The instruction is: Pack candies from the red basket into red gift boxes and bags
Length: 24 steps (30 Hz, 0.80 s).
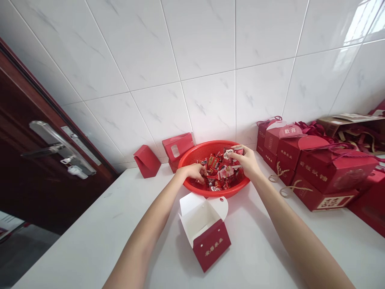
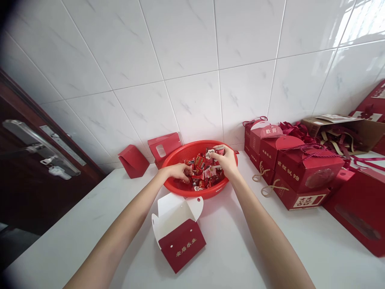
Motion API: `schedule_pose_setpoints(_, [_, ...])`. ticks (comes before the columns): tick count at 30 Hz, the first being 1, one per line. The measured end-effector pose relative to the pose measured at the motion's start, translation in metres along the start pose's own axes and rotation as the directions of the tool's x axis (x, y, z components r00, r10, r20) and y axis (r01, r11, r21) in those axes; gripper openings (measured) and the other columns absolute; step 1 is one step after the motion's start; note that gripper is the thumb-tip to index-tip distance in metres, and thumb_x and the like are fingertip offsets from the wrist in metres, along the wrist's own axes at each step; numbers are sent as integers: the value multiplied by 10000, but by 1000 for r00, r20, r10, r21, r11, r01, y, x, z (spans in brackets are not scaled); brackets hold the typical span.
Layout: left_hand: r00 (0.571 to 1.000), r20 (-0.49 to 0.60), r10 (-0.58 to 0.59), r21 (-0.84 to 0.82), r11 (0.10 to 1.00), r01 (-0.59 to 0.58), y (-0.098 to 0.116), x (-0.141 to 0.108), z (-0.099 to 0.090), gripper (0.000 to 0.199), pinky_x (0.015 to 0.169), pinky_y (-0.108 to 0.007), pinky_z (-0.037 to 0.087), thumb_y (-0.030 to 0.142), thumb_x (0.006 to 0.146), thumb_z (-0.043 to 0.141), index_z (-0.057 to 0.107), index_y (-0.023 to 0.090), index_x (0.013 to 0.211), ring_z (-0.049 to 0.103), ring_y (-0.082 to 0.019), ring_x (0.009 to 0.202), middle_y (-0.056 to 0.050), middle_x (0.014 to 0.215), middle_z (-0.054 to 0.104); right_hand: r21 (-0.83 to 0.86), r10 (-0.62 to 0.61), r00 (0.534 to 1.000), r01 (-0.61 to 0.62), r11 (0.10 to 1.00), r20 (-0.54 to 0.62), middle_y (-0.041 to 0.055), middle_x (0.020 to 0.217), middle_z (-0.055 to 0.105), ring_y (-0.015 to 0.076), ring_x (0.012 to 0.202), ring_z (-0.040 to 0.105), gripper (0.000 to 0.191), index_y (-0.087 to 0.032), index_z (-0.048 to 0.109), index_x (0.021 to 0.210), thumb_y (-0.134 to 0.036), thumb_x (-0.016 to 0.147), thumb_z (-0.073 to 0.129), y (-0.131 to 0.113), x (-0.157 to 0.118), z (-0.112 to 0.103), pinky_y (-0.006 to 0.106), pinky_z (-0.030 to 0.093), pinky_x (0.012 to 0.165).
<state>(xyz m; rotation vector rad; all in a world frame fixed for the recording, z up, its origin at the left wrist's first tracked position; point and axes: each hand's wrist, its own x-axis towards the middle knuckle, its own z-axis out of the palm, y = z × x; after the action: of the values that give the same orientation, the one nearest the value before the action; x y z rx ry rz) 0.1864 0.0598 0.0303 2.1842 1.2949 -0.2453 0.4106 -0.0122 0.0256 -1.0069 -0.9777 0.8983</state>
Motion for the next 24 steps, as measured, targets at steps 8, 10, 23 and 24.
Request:
schedule_pose_setpoints(8, [994,-104,29,-74,997,-37,-4,4,0,299,599,-262,425,253,528,780,722,198,816,602,-184,691,5,769,674,24,16,1000,-16,1000,9,2,754,686,196,727,656,387,-202,650,806,-329,495,842,1,0,0,311,521,650])
schedule_pose_setpoints(10, [975,-210,78,-121,987,-105,-3,2,-1,140,604,-272,403,313,653,701,671,183,697,556,-166,646,9,682,627,48,24,1000,-25,999,11,0,756,689,194,721,658,406,-202,652,810,-328,483,856,1,0,-1,309,522,649])
schedule_pose_setpoints(23, [538,-842,-37,-480,504,-718,38,-65,23,358,821,-326,521,496,778,730,761,167,916,670,-210,863,-65,929,757,261,198,870,-341,903,451,-12,779,713,154,649,669,406,-210,677,895,-338,587,910,-26,-42,28,261,556,534])
schedule_pose_setpoints(24, [506,-860,-70,-468,503,-726,41,-72,26,347,812,-325,529,491,791,722,763,169,914,676,-212,861,-65,925,761,267,190,865,-342,901,465,-17,782,712,147,658,670,397,-213,674,892,-334,596,909,-28,-48,31,254,558,549])
